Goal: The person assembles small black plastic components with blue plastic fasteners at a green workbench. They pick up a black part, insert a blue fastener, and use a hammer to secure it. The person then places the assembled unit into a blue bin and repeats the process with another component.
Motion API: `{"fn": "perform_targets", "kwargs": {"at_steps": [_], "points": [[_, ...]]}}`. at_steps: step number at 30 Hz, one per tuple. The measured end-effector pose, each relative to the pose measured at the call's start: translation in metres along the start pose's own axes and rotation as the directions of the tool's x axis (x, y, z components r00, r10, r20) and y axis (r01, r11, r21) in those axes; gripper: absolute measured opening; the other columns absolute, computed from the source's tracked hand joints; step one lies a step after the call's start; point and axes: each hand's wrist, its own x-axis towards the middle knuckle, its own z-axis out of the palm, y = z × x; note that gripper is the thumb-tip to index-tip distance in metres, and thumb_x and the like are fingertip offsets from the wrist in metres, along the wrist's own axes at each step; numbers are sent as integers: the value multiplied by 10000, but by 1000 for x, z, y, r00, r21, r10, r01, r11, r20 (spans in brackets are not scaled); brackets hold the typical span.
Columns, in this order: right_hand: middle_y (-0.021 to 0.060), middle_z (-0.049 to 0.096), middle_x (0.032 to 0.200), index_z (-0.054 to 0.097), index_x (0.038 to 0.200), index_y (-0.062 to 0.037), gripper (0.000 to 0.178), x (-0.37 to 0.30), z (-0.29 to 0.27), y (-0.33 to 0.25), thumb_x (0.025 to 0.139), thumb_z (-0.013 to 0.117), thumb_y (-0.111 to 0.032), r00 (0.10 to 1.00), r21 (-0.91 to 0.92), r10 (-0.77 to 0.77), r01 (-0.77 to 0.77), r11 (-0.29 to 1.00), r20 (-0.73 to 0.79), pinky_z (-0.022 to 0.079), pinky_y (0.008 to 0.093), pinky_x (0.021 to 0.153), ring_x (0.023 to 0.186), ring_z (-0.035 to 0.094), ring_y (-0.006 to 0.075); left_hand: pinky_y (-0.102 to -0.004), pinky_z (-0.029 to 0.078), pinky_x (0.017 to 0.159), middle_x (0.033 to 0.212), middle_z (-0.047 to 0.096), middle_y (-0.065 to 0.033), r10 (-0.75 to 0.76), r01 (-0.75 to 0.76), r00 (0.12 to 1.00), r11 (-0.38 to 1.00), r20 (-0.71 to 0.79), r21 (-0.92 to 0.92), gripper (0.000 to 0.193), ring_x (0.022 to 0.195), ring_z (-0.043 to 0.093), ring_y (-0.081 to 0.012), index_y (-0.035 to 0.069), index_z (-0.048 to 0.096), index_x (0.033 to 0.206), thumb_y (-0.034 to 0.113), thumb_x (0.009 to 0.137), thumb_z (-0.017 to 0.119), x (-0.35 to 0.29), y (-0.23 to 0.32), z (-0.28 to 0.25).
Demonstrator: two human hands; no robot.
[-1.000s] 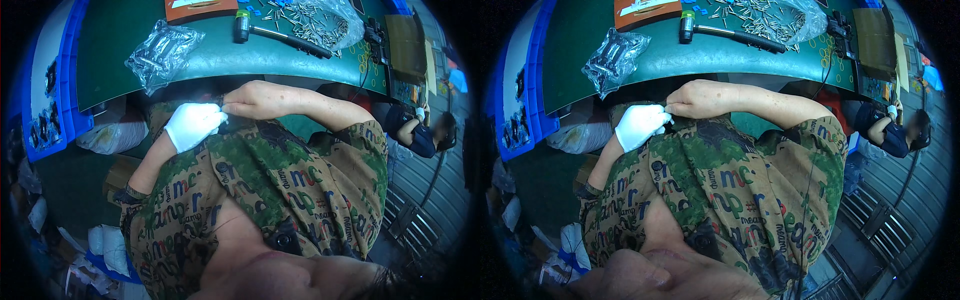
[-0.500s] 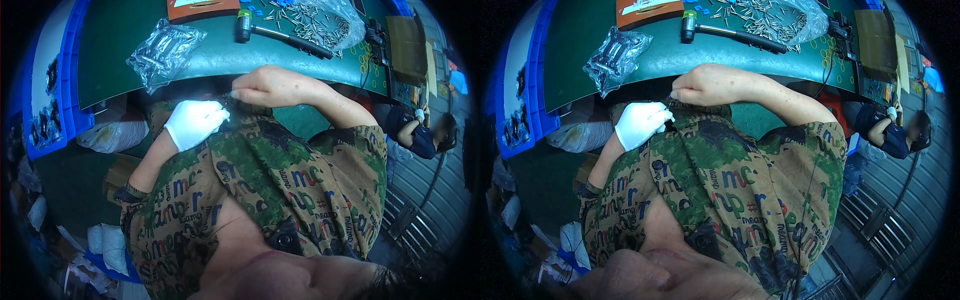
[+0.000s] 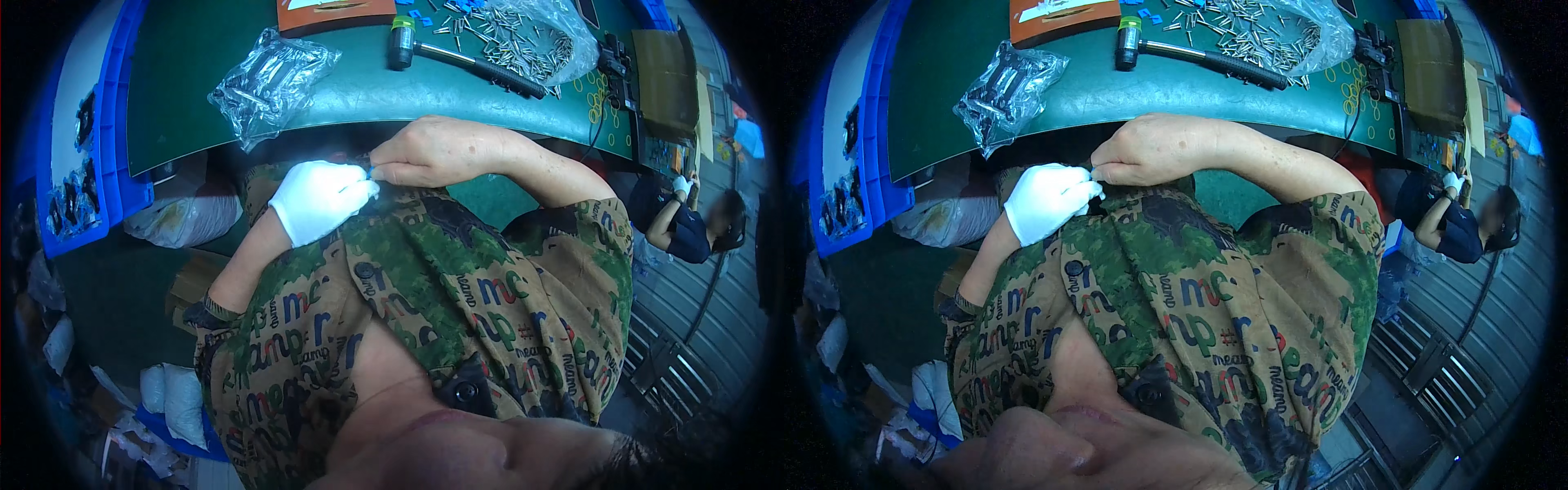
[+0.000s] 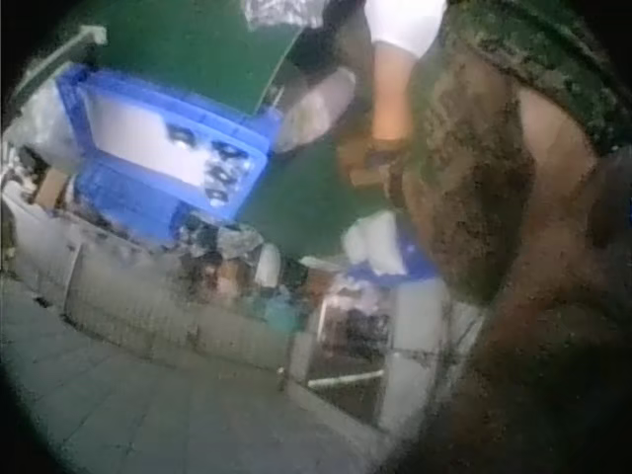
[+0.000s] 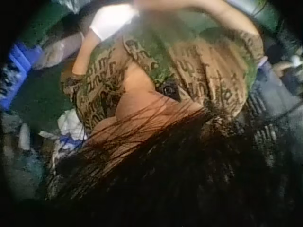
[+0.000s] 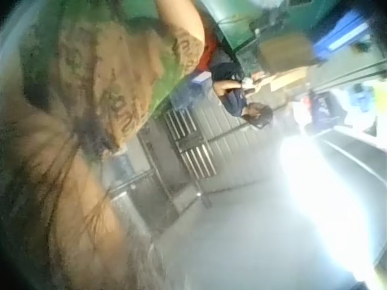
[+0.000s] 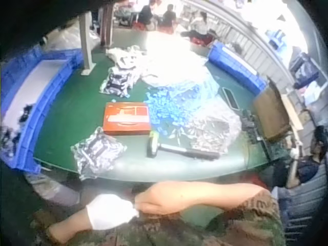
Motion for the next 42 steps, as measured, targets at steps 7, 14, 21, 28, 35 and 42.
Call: {"fn": "perform_targets", "kwargs": {"at_steps": [7,14,21,28,35,42], "points": [[200,641,825,625,952,-14,362,4,0,2,1049,481,-332,994,33,-30,27,999,109,496,490,751,783,625,394,-408,534,605,784,658,-78,92,-91,996,992,-3,83,77,693,655,-286,132,678,901,197,924,642,-5,-3,9],[207,653,889,617,974,6,371,3,2,-14,1060,481,-328,992,-230,103,-84,970,70,499,453,782,804,615,368,-381,537,594,749,656,-62,95,-94,995,994,-29,50,94,667,664,-254,128,680,897,191,939,624,-5,-4,12],[184,652,872,633,1026,12,351,1,22,16,1061,491,-307,997,243,59,-68,968,43,502,426,785,782,615,311,-388,522,594,731,658,-81,14,-14,999,1000,-32,4,171,640,651,-284,95,669,869,224,967,611,-4,-1,10],[179,664,839,663,964,-7,391,-1,18,3,1059,477,-338,996,34,80,-81,996,33,518,449,804,800,661,325,-349,560,627,905,709,-80,25,-27,997,999,79,18,180,725,685,-263,96,720,1041,100,863,695,-12,-10,15],[80,574,687,595,872,-16,395,10,26,33,1062,522,-354,990,413,11,-68,908,138,486,347,603,580,548,192,-323,546,633,845,700,-95,-283,336,939,877,196,-344,164,703,687,-226,48,715,1001,185,973,629,-5,3,8],[-41,535,597,603,838,-58,386,14,20,49,1068,532,-360,867,667,71,-428,610,493,417,223,474,494,526,51,-355,516,631,760,685,-106,-239,305,947,878,212,-369,235,657,661,-249,51,725,940,250,991,610,2,3,7]]}}
